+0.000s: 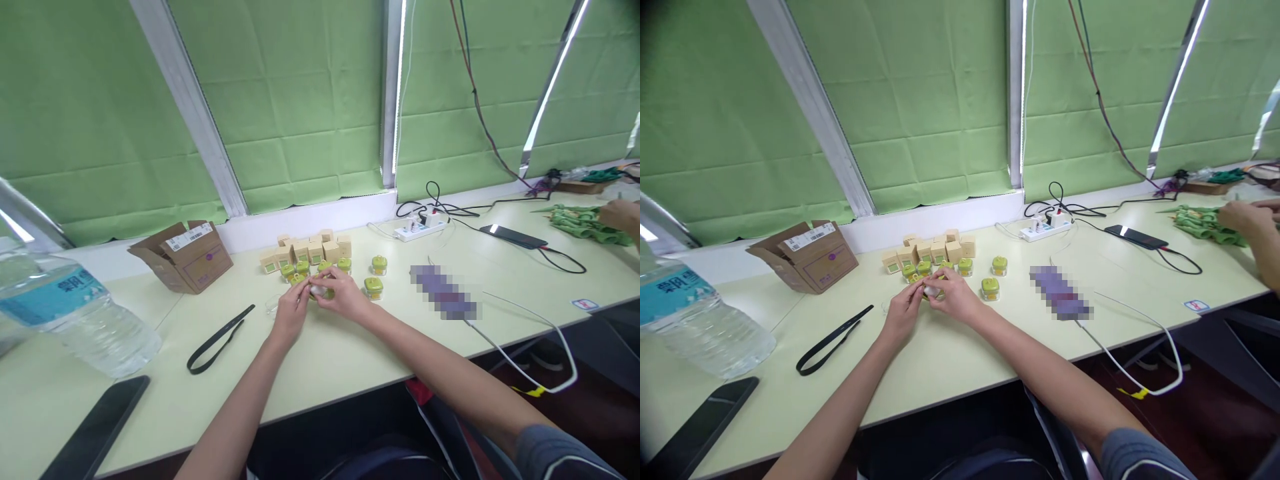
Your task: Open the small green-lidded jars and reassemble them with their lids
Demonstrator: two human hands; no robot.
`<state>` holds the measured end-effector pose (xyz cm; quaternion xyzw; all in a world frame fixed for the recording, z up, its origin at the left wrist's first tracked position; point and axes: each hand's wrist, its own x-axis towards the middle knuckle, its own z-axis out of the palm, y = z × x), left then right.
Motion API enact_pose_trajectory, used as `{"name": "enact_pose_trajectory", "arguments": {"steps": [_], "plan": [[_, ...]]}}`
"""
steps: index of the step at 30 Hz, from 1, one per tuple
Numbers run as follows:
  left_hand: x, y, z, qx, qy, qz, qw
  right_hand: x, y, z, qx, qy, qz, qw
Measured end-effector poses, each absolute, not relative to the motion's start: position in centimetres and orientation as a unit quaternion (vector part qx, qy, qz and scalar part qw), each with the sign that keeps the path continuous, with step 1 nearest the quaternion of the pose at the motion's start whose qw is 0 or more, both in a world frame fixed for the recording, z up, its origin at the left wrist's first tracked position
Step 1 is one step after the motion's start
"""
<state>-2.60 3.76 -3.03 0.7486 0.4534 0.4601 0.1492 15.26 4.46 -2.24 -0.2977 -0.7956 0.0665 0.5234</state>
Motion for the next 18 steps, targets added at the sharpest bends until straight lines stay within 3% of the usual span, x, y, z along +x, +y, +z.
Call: {"name": "enact_pose_trajectory", "arguments": {"steps": [8, 18], "plan": [[-2.75, 3.75, -2.41, 0.702, 0.433, 0.486, 0.290, 15.29, 3.70, -1.40, -0.326, -0.777, 0.110, 0.528], [-2.40, 3.73, -2.91, 0.713, 0.457, 0.484, 0.222, 14.86, 3.90, -1.79, -0.319, -0.780, 0.080, 0.533]]}}
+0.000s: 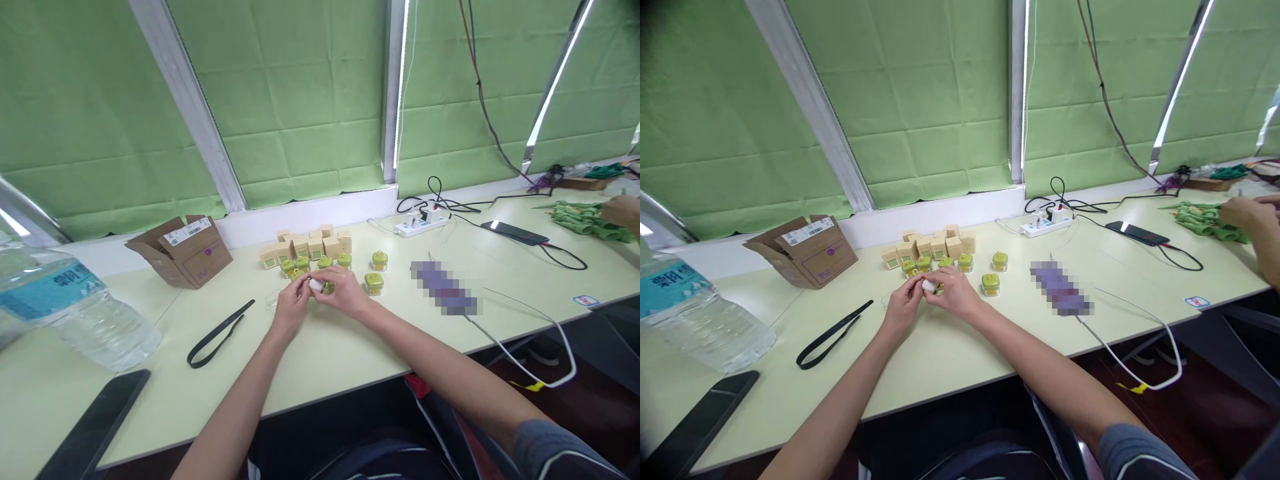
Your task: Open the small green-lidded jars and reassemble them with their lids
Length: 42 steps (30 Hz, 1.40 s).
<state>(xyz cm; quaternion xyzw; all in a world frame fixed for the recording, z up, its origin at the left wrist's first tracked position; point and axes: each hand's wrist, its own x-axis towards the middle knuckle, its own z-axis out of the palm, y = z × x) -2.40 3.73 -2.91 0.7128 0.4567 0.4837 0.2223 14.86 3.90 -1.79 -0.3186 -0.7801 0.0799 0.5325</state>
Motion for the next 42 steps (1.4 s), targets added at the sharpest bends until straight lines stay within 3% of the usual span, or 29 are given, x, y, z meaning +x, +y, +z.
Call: {"name": "enact_pose_trajectory", "arguments": {"steps": [17, 26, 34, 37, 42], "plan": [[-2.7, 3.0, -2.2, 0.724, 0.408, 0.480, 0.282, 15.7, 4.1, -1.8, -0.316, -0.786, 0.107, 0.520], [-2.4, 2.2, -1.7, 0.762, 0.429, 0.459, 0.159, 15.7, 3.7, -1.6, -0.348, -0.779, 0.150, 0.499], [-3.2, 2.7, -1.0, 0.714, 0.496, 0.485, 0.097, 15.5, 2.9, -1.3, -0.291, -0.755, 0.153, 0.567], [-5.0, 3.7, -0.7, 0.610, 0.520, 0.587, 0.118, 14.4, 3.4, -1.3, -0.316, -0.789, 0.132, 0.510], [-7.3, 5.0, -0.6, 0.504, 0.510, 0.670, 0.192, 9.8, 4.8, -1.8, -0.316, -0.894, 0.012, 0.317]]}}
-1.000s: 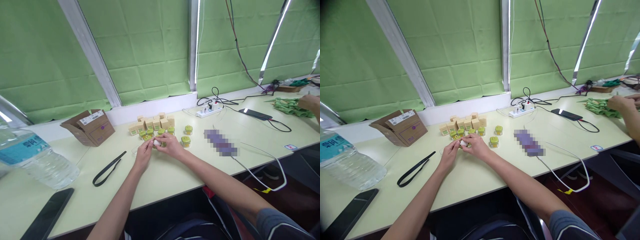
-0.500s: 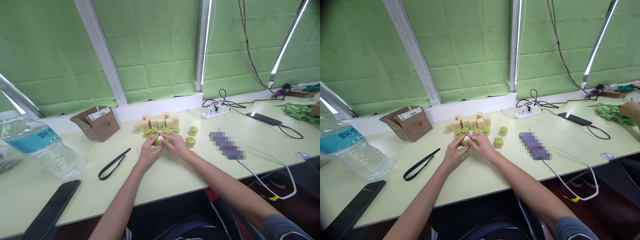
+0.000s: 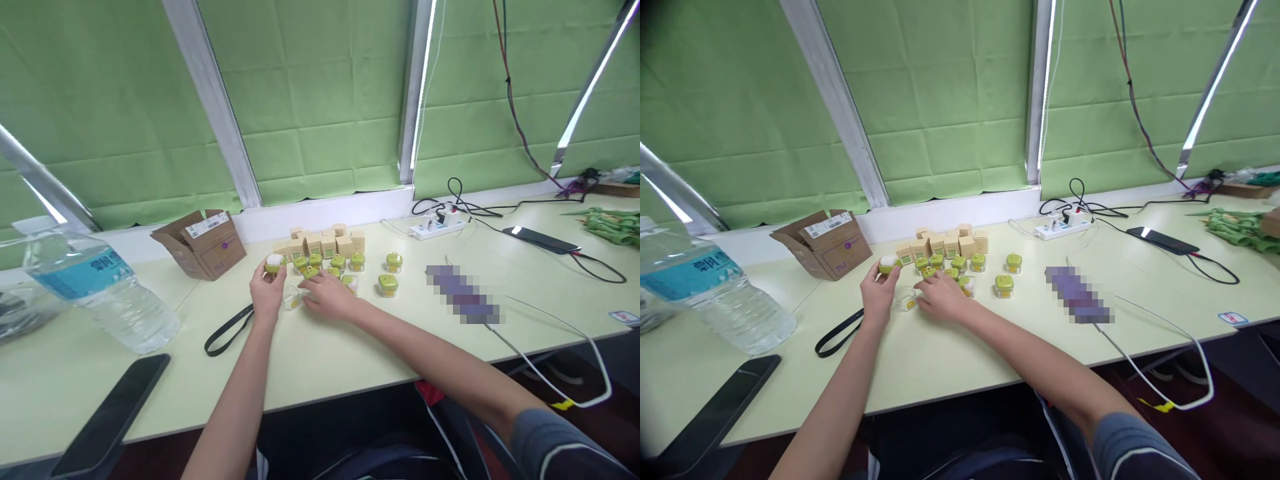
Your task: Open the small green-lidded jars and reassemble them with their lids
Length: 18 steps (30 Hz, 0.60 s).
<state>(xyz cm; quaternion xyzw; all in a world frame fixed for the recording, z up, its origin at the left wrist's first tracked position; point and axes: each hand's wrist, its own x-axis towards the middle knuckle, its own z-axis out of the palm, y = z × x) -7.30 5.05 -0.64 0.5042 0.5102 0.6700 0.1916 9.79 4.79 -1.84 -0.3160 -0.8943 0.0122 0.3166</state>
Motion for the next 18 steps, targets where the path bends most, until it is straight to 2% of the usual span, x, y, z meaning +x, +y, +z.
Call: {"name": "enact_pose_trajectory", "arguments": {"steps": [3, 7, 10, 14, 18], "plan": [[-7.9, 5.5, -1.2, 0.504, 0.521, 0.669, 0.166, 6.9, 5.5, -2.5, -0.328, -0.899, -0.016, 0.288], [-7.8, 5.5, -1.5, 0.524, 0.506, 0.661, 0.179, 6.0, 5.9, -2.6, -0.350, -0.894, 0.027, 0.279], [-7.2, 5.2, -1.1, 0.553, 0.480, 0.647, 0.214, 8.1, 5.8, -1.8, -0.358, -0.872, 0.100, 0.319], [-6.1, 4.4, -0.7, 0.606, 0.444, 0.599, 0.277, 12.0, 5.5, -0.6, -0.377, -0.798, 0.218, 0.417], [-5.5, 3.7, -0.5, 0.652, 0.417, 0.535, 0.339, 14.5, 5.4, -0.5, -0.348, -0.746, 0.331, 0.461]]}}
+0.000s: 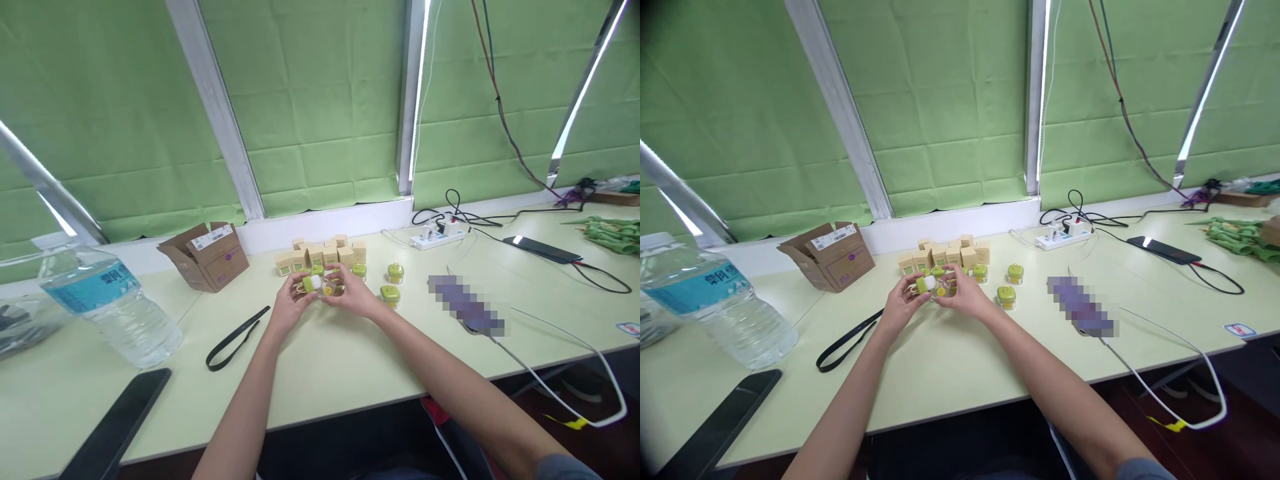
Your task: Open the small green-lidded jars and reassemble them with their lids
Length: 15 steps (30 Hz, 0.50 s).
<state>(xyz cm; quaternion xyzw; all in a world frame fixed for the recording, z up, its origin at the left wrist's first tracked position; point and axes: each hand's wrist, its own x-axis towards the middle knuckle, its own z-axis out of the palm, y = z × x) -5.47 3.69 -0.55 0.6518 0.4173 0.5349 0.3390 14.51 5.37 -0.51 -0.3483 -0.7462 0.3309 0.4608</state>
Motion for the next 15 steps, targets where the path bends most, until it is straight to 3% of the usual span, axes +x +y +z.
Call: {"name": "enact_pose_trajectory", "arguments": {"steps": [15], "plan": [[-5.3, 3.4, -0.9, 0.672, 0.427, 0.485, 0.361, 15.9, 5.7, -0.6, -0.294, -0.770, 0.365, 0.434]]}}
